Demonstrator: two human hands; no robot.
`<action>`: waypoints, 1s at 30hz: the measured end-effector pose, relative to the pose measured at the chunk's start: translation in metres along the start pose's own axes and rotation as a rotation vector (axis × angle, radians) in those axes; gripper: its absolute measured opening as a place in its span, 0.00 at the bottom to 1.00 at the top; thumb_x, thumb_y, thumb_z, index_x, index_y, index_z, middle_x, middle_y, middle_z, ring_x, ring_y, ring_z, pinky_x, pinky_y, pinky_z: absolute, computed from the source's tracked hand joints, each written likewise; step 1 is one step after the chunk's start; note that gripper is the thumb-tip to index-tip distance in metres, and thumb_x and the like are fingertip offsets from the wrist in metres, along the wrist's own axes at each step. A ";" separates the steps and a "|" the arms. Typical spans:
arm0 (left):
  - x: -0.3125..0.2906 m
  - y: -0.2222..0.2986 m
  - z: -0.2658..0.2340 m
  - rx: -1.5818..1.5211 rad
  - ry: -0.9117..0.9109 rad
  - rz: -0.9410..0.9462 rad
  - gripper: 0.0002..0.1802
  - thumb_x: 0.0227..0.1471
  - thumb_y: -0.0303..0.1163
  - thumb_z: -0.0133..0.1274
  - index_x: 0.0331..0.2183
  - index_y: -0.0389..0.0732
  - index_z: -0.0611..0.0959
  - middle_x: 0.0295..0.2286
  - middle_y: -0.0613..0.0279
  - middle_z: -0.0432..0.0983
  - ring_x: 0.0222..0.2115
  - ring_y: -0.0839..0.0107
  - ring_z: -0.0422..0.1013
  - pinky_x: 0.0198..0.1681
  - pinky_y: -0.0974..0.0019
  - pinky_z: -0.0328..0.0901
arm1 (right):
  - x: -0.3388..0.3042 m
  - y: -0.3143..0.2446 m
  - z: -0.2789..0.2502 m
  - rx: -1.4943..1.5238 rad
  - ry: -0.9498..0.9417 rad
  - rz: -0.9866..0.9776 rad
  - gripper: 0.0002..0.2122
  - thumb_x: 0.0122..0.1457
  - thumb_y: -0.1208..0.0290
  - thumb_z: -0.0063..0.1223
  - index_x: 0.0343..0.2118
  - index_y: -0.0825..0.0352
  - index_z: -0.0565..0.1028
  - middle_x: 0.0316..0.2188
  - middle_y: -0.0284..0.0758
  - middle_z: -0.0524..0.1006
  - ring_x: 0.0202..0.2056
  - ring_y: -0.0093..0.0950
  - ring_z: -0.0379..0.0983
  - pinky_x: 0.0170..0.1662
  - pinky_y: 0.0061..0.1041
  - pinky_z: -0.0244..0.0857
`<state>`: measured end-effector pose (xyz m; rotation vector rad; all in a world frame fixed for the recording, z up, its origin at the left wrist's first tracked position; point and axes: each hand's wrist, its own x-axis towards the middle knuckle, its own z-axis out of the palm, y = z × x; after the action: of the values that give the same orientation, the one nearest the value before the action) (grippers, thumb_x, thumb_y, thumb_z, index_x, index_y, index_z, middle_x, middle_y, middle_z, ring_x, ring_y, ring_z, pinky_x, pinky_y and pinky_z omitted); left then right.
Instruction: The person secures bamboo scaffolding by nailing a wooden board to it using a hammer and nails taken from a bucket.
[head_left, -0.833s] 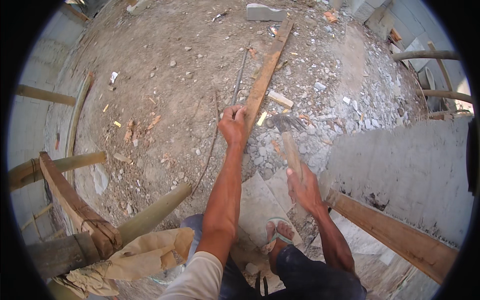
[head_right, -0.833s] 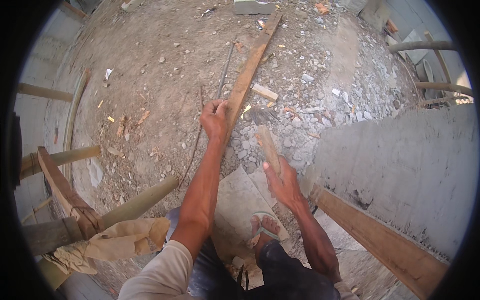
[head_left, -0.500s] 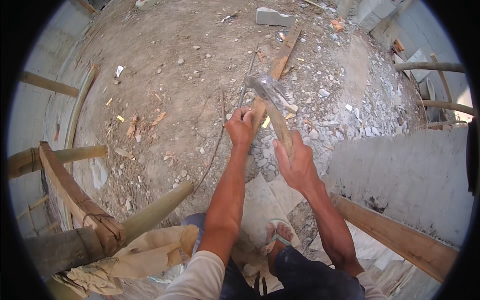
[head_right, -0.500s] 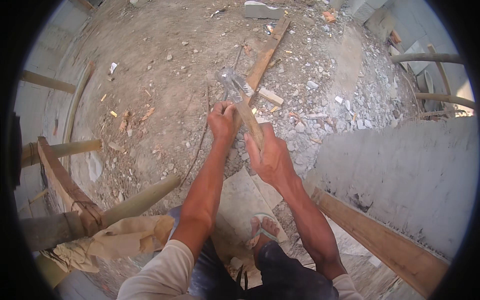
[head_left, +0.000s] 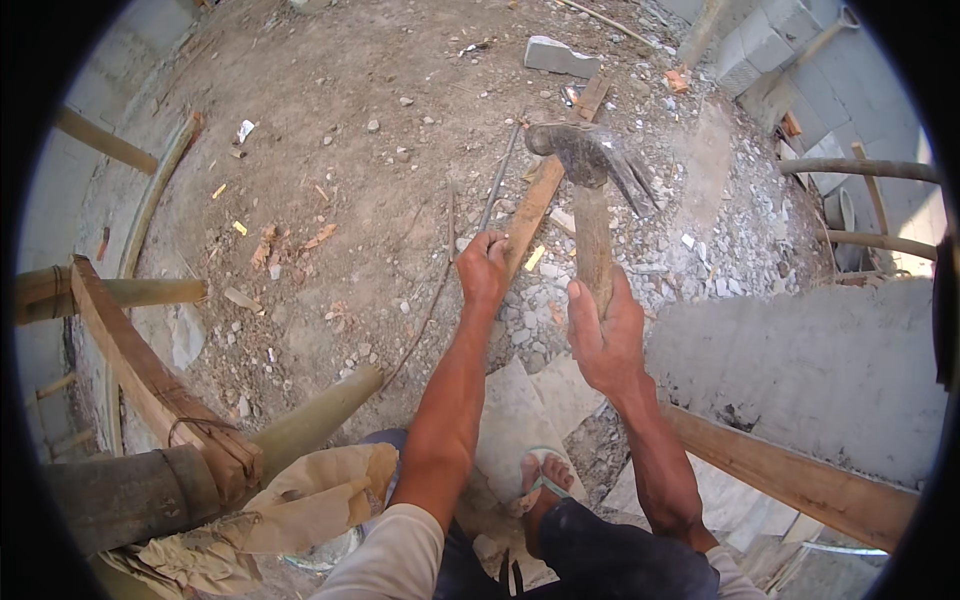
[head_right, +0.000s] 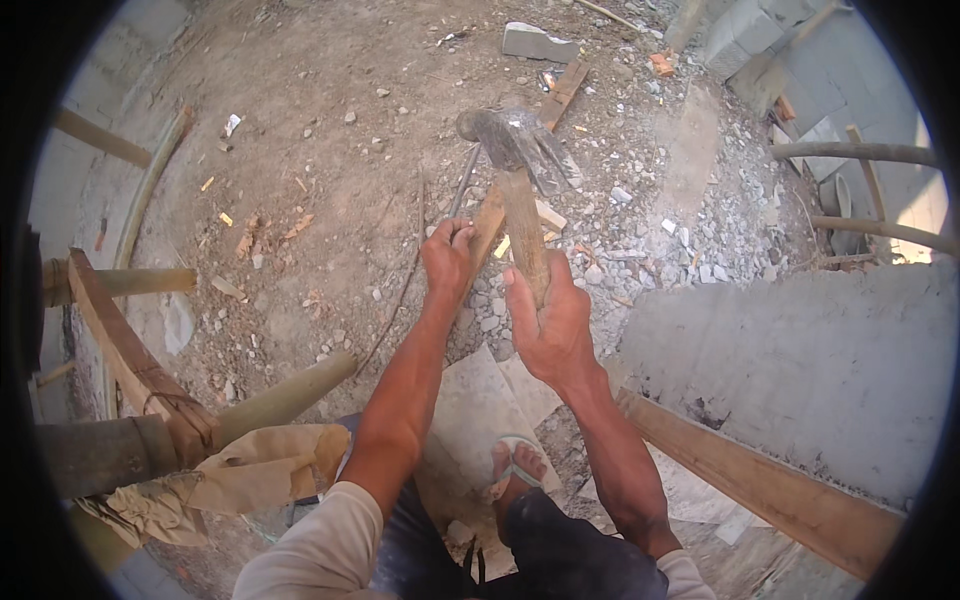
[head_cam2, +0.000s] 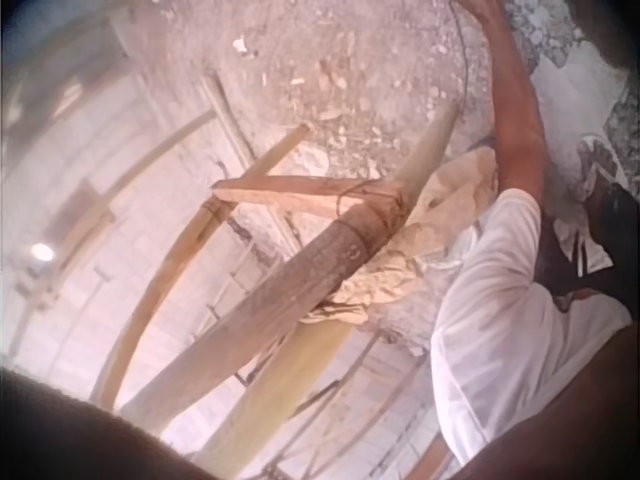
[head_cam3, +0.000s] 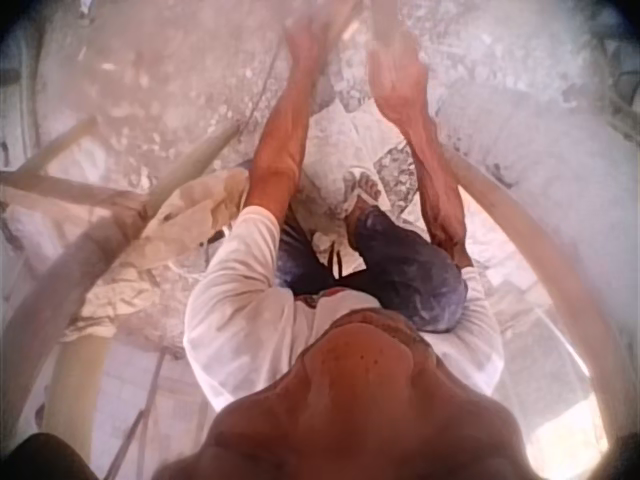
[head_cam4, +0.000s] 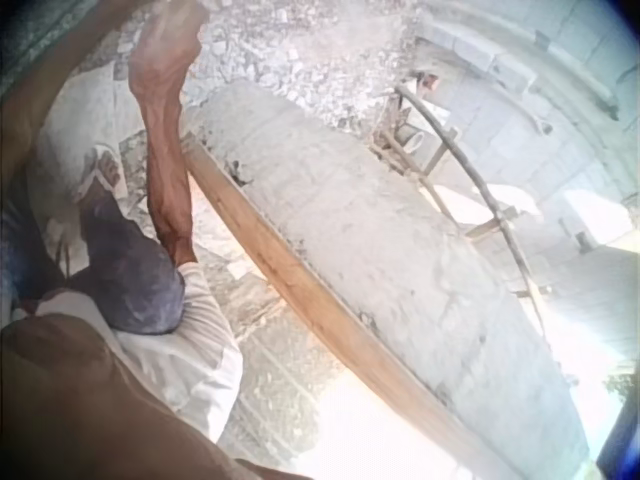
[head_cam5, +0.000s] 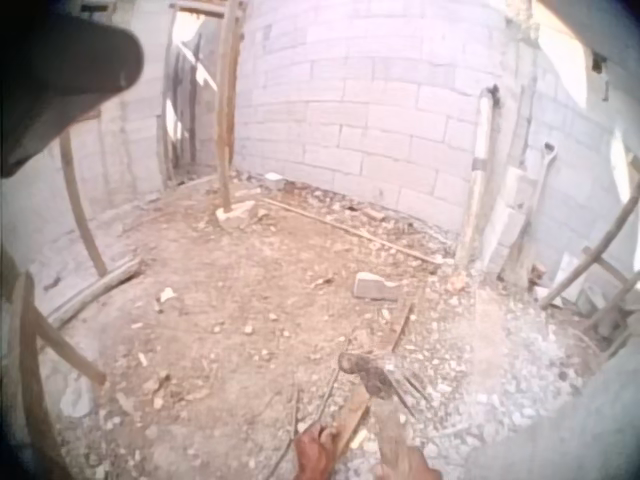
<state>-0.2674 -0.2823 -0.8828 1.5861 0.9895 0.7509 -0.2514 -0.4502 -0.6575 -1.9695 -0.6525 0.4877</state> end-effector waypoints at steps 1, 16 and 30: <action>0.000 -0.001 0.000 0.012 0.004 -0.002 0.09 0.58 0.25 0.62 0.40 0.34 0.90 0.34 0.49 0.89 0.35 0.62 0.84 0.43 0.61 0.75 | 0.002 0.016 0.006 -0.111 -0.034 0.006 0.16 0.73 0.62 0.53 0.48 0.74 0.73 0.25 0.49 0.81 0.26 0.43 0.82 0.31 0.43 0.70; -0.121 -0.040 -0.101 0.579 -0.028 0.290 0.29 0.54 0.38 0.69 0.52 0.33 0.77 0.46 0.42 0.73 0.51 0.41 0.68 0.57 0.42 0.62 | -0.004 -0.041 -0.004 0.518 0.137 -0.430 0.08 0.71 0.71 0.57 0.40 0.72 0.76 0.22 0.39 0.78 0.23 0.21 0.74 0.25 0.29 0.66; -0.114 -0.044 -0.099 0.570 -0.020 0.317 0.28 0.55 0.40 0.69 0.49 0.32 0.78 0.43 0.43 0.72 0.46 0.42 0.68 0.52 0.43 0.63 | 0.002 -0.061 -0.012 0.501 0.121 -0.362 0.08 0.74 0.72 0.54 0.37 0.70 0.74 0.21 0.30 0.74 0.18 0.16 0.66 0.21 0.21 0.59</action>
<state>-0.4148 -0.3354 -0.8998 2.2790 1.0016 0.6961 -0.2578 -0.4332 -0.5983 -1.3615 -0.7115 0.2708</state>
